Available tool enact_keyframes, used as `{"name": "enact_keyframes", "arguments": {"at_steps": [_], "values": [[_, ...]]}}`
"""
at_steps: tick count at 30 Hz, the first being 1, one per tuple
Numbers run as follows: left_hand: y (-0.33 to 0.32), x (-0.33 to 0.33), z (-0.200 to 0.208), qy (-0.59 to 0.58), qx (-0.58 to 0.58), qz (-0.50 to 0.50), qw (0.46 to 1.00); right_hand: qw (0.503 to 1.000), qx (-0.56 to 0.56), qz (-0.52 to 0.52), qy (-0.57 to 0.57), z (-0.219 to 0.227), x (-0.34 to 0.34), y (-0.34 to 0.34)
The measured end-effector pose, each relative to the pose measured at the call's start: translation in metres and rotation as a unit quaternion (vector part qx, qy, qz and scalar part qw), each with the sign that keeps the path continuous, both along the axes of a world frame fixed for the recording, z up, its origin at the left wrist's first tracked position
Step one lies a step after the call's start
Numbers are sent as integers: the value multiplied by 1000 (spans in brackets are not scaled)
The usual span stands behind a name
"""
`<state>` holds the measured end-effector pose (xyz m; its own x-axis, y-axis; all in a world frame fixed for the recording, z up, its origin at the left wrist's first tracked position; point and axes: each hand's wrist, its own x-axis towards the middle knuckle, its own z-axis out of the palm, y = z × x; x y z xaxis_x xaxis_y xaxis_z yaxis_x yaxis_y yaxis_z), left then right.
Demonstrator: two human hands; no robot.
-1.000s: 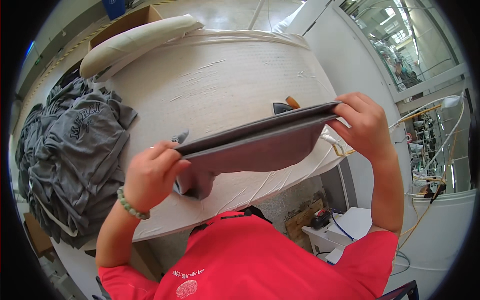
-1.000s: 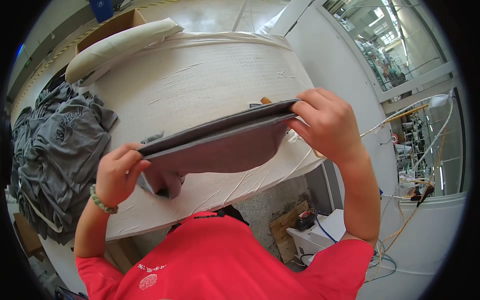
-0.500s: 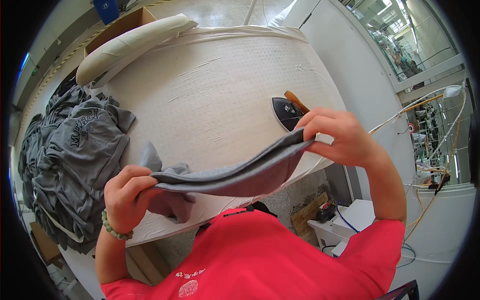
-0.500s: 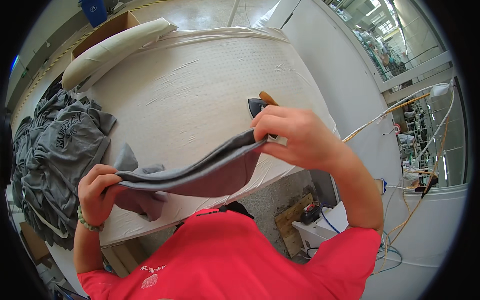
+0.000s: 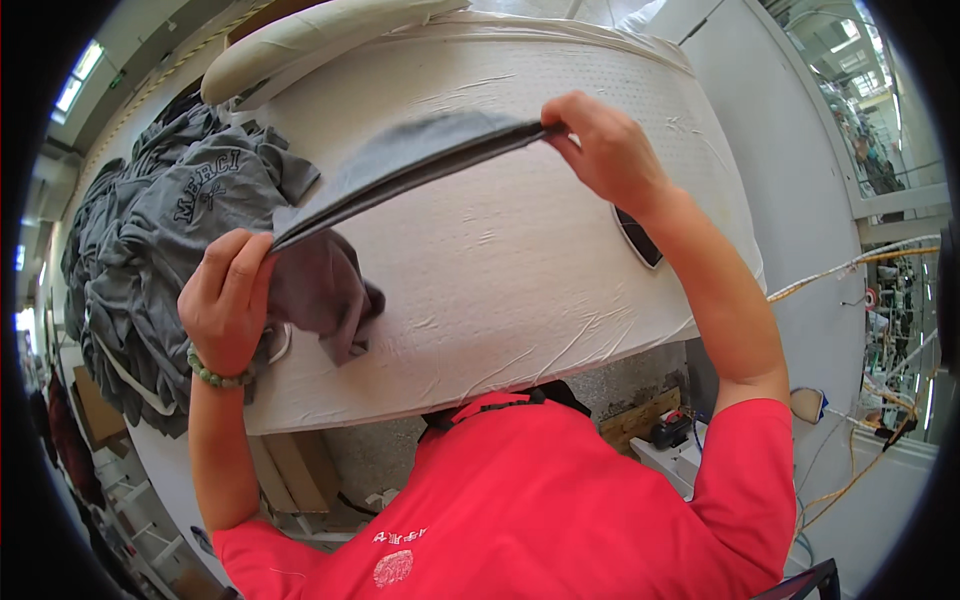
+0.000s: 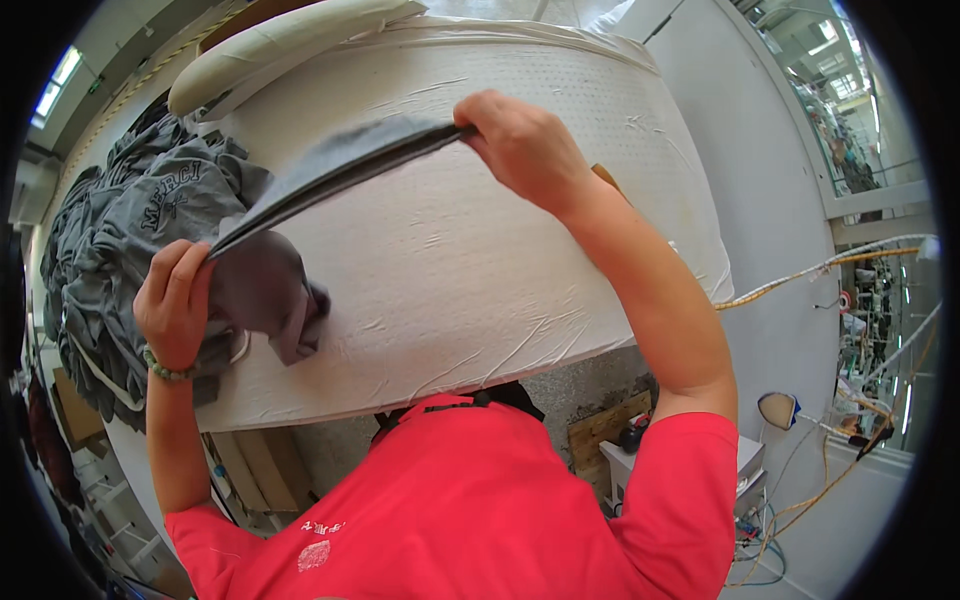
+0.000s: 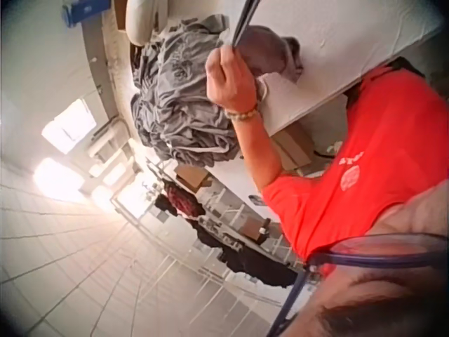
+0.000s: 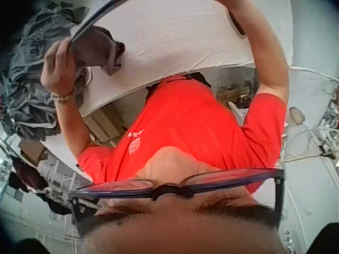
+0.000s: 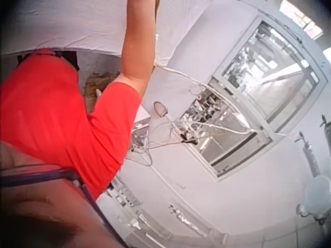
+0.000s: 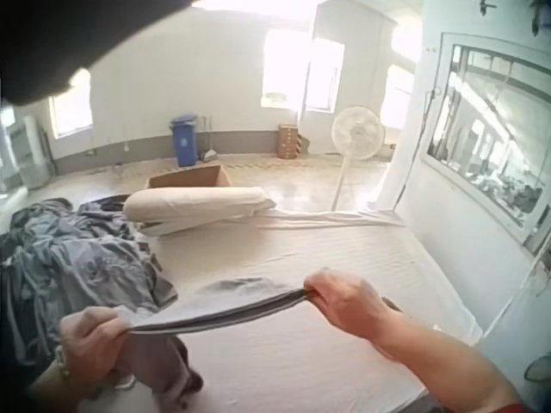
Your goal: Ironing and folding a grey hooded sweatshirt on a professional pressing table.
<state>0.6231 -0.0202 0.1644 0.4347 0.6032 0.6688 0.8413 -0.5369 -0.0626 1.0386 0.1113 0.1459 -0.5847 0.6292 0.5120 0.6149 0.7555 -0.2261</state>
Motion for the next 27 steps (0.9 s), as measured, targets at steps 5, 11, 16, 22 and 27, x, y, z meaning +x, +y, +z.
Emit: {"name": "enact_keyframes", "arguments": {"at_steps": [5, 11, 16, 22, 27], "values": [[-36, 52, -66, -30, -129, -4, 991, 998, 66, 4, -19, -50, 23, 22], [-108, 154, -200, -71, -253, 29, 964, 988, -51, 23, -143, -163, 106, -12], [-140, 213, -233, -70, -327, 69, 940, 989, -102, 8, -110, -218, 148, -58], [-80, 264, -221, -181, -322, 60, 927, 938, -294, -161, 87, -222, 120, -55], [-8, 297, -262, -154, -266, -49, 950, 875, -414, -169, -184, -213, 100, -32]]}}
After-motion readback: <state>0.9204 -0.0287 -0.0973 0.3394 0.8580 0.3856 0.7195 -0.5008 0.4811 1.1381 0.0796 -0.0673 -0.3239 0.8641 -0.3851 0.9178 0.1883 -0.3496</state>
